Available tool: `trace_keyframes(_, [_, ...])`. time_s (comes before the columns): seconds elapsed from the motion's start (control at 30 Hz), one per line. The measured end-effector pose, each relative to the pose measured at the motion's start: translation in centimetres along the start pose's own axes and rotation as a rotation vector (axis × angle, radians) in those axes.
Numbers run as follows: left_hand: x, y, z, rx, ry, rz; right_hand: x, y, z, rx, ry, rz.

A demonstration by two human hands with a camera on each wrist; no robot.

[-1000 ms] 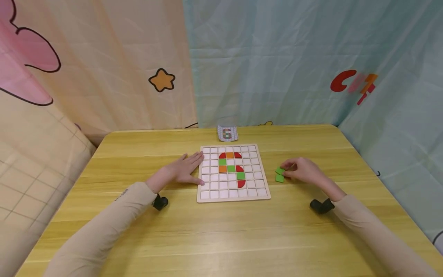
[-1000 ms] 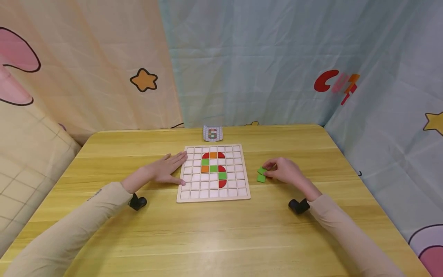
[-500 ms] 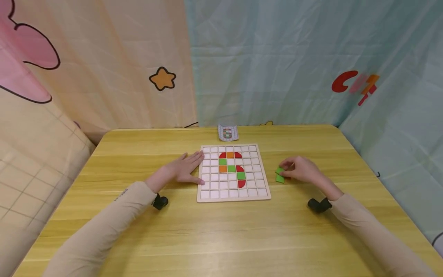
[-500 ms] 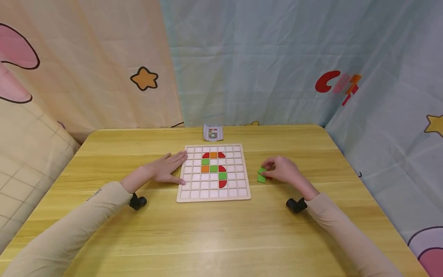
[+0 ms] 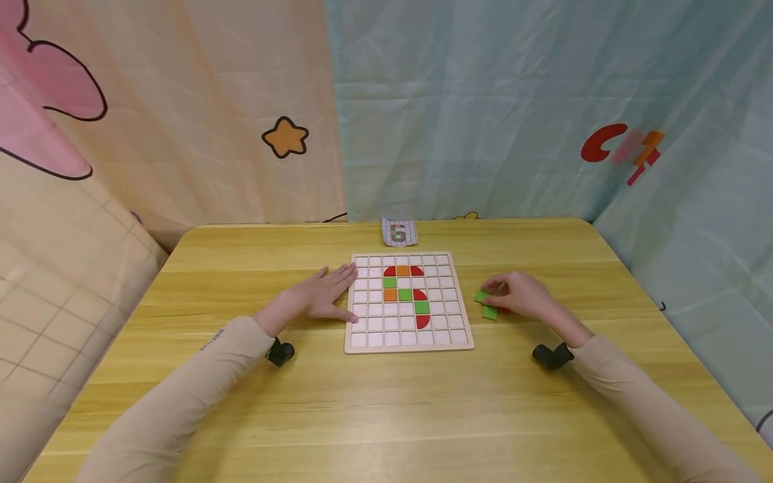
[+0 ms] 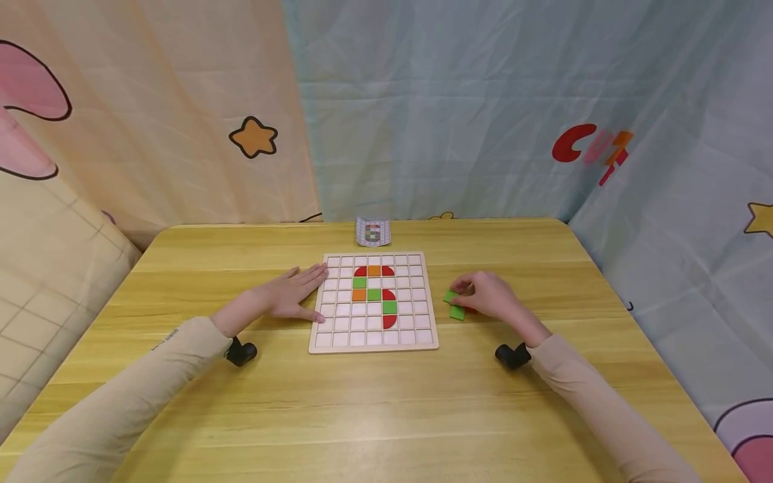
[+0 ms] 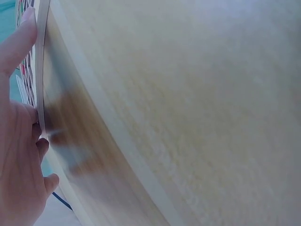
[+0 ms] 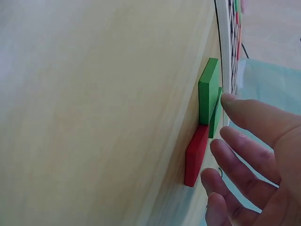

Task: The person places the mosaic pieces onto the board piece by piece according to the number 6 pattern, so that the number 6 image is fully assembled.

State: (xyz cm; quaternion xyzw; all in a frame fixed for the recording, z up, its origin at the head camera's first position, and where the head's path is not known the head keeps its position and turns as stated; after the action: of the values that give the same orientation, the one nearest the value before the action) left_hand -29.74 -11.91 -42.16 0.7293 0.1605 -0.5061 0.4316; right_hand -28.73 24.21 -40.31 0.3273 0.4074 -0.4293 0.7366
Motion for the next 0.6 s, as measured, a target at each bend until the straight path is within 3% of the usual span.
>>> trace_keyframes(0.6, [-0.02, 0.16, -0.11, 0.005, 0.001, -0.01, -0.15, 0.12, -0.06, 0.06, 0.029, 0.029])
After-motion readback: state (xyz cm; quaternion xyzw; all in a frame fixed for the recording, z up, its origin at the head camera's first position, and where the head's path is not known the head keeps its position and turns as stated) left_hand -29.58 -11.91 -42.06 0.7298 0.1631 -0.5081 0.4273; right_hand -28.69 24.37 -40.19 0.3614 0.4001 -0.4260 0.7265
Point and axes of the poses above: each hand's wrist, its own y-axis away from the middle knuckle, its own x-axis out of the palm, z = x × y, the point moved 6 cm from there along -y, towards the middle knuckle, and after that the axes turned 7 degrees about z, right-handed, at the moved point
